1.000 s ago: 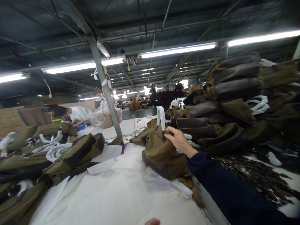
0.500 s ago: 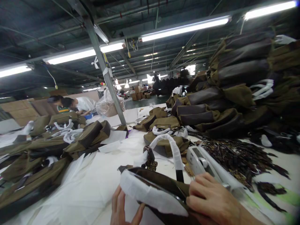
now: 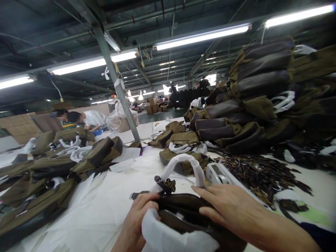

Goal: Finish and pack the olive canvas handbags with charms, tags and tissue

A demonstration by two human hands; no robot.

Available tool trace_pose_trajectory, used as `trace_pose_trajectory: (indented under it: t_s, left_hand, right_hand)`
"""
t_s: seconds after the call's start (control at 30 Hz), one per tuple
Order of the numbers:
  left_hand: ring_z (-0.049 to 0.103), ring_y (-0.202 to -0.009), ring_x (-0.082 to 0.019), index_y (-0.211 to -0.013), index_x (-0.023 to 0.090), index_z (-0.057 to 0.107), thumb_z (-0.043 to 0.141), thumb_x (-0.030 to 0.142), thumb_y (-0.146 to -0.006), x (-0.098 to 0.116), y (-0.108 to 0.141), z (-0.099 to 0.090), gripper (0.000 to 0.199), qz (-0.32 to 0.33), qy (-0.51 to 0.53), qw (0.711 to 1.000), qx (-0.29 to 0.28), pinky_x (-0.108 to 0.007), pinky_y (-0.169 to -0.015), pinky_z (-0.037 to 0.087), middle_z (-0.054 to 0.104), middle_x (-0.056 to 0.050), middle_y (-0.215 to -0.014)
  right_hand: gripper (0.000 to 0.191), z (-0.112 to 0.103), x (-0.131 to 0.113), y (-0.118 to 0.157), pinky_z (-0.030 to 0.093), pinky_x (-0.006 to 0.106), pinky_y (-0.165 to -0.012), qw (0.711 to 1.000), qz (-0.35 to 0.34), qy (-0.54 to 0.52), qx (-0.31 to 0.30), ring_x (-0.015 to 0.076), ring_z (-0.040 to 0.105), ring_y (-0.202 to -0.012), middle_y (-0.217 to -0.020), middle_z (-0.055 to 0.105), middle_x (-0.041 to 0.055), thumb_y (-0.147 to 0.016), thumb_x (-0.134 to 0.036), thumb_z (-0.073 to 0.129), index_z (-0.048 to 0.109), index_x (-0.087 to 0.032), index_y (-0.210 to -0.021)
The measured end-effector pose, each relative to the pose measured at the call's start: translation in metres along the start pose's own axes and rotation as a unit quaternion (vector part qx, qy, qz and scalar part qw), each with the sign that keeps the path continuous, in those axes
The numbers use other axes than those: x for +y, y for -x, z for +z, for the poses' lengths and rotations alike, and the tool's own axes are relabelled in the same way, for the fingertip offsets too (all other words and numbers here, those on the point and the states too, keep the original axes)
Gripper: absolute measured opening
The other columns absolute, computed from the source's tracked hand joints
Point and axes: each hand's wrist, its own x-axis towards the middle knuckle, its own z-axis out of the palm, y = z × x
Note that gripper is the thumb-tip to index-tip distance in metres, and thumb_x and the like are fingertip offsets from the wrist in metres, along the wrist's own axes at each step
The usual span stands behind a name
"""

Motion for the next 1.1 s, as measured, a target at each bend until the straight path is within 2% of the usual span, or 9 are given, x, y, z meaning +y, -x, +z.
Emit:
trace_pose_trajectory:
  t_s: [0.13,0.27,0.33,0.43,0.57,0.7,0.87,0.97,1.1]
  left_hand:
    - [0.062,-0.099,-0.020,-0.090,0.022,0.058,0.050,0.021,-0.093,0.005,0.020,0.008,0.009,0.053,0.001,0.997,-0.048,-0.034,-0.092,0.044,0.071,-0.007,-0.106]
    - [0.062,-0.098,-0.020,-0.091,0.023,0.058,0.050,0.020,-0.093,0.007,0.034,0.014,0.009,0.040,-0.018,0.997,-0.057,-0.034,-0.093,0.043,0.072,-0.005,-0.104]
    - [0.059,-0.107,-0.023,-0.094,0.024,0.062,0.053,0.022,-0.093,0.002,0.032,0.015,0.010,0.005,-0.033,0.999,-0.004,-0.037,-0.095,0.043,0.070,-0.006,-0.110]
    - [0.051,-0.120,-0.031,-0.106,0.024,0.065,0.068,0.030,-0.082,-0.007,0.020,0.020,0.025,-0.085,-0.050,0.985,0.141,-0.049,-0.103,0.041,0.063,-0.010,-0.119]
    - [0.054,-0.121,-0.036,-0.120,0.021,0.057,0.076,0.043,-0.072,-0.008,0.011,0.042,0.056,-0.288,0.124,0.914,0.257,-0.054,-0.101,0.046,0.058,-0.013,-0.122]
    - [0.052,-0.128,-0.033,-0.133,0.023,0.049,0.065,0.050,-0.081,-0.004,0.022,0.057,0.060,-0.387,0.371,0.822,0.193,-0.049,-0.103,0.047,0.055,-0.015,-0.136]
    - [0.051,-0.129,-0.038,-0.115,0.023,0.068,0.076,0.055,-0.066,0.001,0.024,0.030,0.059,-0.418,0.473,0.764,0.135,-0.050,-0.108,0.044,0.066,-0.012,-0.126]
    - [0.060,-0.119,-0.037,-0.120,0.022,0.068,0.075,0.043,-0.072,0.018,0.017,0.008,0.053,-0.432,0.501,0.749,0.044,-0.048,-0.102,0.049,0.070,-0.011,-0.119]
    - [0.066,-0.108,-0.034,-0.127,0.018,0.064,0.072,0.034,-0.076,0.032,0.007,-0.005,0.054,-0.411,0.529,0.742,-0.039,-0.045,-0.093,0.053,0.072,-0.012,-0.115]
  right_hand:
    - [0.027,0.033,0.018,-0.017,0.035,0.032,-0.054,0.991,0.033,0.126,-0.007,0.0253,0.065,-0.061,-0.070,0.068,0.0032,-0.087,-0.042,0.066,0.066,-0.025,-0.108]
    - [0.011,0.027,0.012,-0.027,0.029,0.030,-0.053,0.991,0.024,0.116,-0.061,0.0247,0.067,-0.063,-0.071,0.071,0.0053,-0.087,-0.034,0.065,0.069,-0.024,-0.085]
    - [0.014,0.013,-0.002,-0.025,0.029,0.029,-0.052,0.995,0.006,0.046,-0.087,0.0206,0.066,-0.061,-0.071,0.072,0.0031,-0.090,-0.031,0.061,0.070,-0.024,-0.082]
    - [0.018,-0.006,-0.029,-0.019,0.032,0.027,-0.053,0.990,-0.025,-0.064,-0.123,0.0170,0.065,-0.060,-0.071,0.072,0.0011,-0.092,-0.031,0.056,0.070,-0.025,-0.082]
    - [0.021,-0.012,-0.063,-0.020,0.037,0.028,-0.057,0.979,0.010,-0.115,-0.170,0.0217,0.069,-0.070,-0.079,0.075,0.0056,-0.093,-0.031,0.053,0.072,-0.023,-0.090]
    - [0.023,0.007,-0.076,-0.028,0.046,0.025,-0.073,0.960,-0.059,-0.227,-0.154,0.0205,0.069,-0.087,-0.096,0.075,0.0055,-0.094,-0.034,0.055,0.068,-0.024,-0.110]
    - [0.032,0.027,-0.071,-0.021,0.045,0.026,-0.089,0.917,-0.176,-0.315,-0.170,0.0189,0.065,-0.099,-0.105,0.073,0.0053,-0.096,-0.026,0.054,0.062,-0.027,-0.127]
    - [0.029,0.020,-0.055,-0.026,0.047,0.021,-0.080,0.893,-0.143,-0.392,-0.171,0.0162,0.066,-0.092,-0.104,0.072,0.0037,-0.095,-0.026,0.055,0.066,-0.025,-0.122]
    - [0.029,0.017,-0.025,-0.069,0.044,0.023,-0.070,0.936,0.017,-0.350,0.012,0.0142,0.060,-0.079,-0.101,0.069,0.0032,-0.094,-0.034,0.056,0.065,-0.022,-0.119]
